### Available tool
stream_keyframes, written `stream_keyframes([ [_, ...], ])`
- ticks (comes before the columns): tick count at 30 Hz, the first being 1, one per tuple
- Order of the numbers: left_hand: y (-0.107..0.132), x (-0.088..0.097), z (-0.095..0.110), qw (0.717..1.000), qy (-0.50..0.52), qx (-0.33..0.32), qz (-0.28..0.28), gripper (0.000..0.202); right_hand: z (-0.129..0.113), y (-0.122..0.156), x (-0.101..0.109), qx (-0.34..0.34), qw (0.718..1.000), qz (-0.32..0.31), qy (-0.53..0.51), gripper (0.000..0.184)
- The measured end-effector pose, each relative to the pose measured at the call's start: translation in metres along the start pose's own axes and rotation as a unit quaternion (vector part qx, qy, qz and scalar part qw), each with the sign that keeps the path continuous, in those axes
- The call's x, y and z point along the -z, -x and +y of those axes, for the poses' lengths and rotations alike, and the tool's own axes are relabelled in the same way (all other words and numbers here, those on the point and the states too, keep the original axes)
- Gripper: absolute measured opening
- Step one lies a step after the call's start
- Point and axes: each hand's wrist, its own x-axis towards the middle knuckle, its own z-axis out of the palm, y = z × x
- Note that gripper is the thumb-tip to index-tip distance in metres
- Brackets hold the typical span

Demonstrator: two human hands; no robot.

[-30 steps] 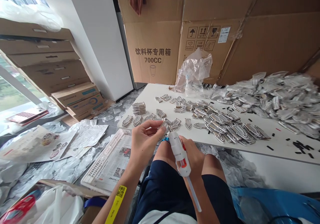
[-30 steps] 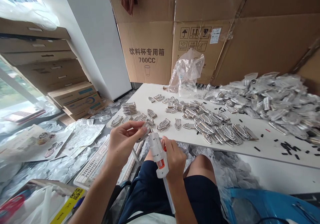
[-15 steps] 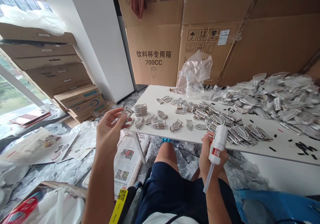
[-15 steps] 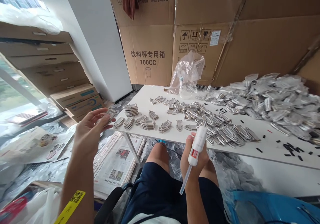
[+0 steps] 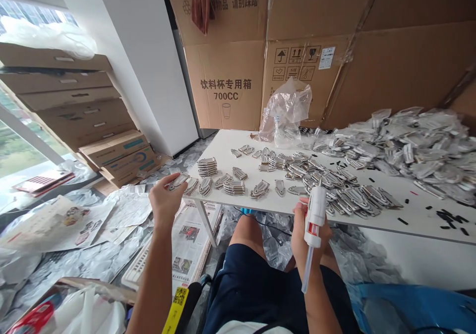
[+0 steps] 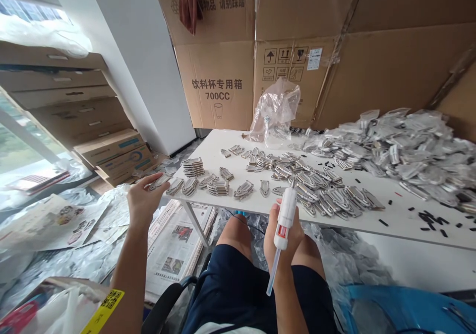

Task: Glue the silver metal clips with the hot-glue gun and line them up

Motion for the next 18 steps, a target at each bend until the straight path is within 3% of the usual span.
stream_keyframes([
  [10, 0.005, -0.024, -0.005, 0.990, -0.129, -0.060, 0.007, 0.045, 0.012, 0.002, -0.007, 0.030, 0.999, -0.044, 0.002, 0.035],
  [18, 0.008, -0.029, -0.011, 0.984, -0.162, -0.069, -0.019, 0.047, 0.010, 0.009, -0.013, -0.062, 0.995, -0.065, -0.053, 0.053],
])
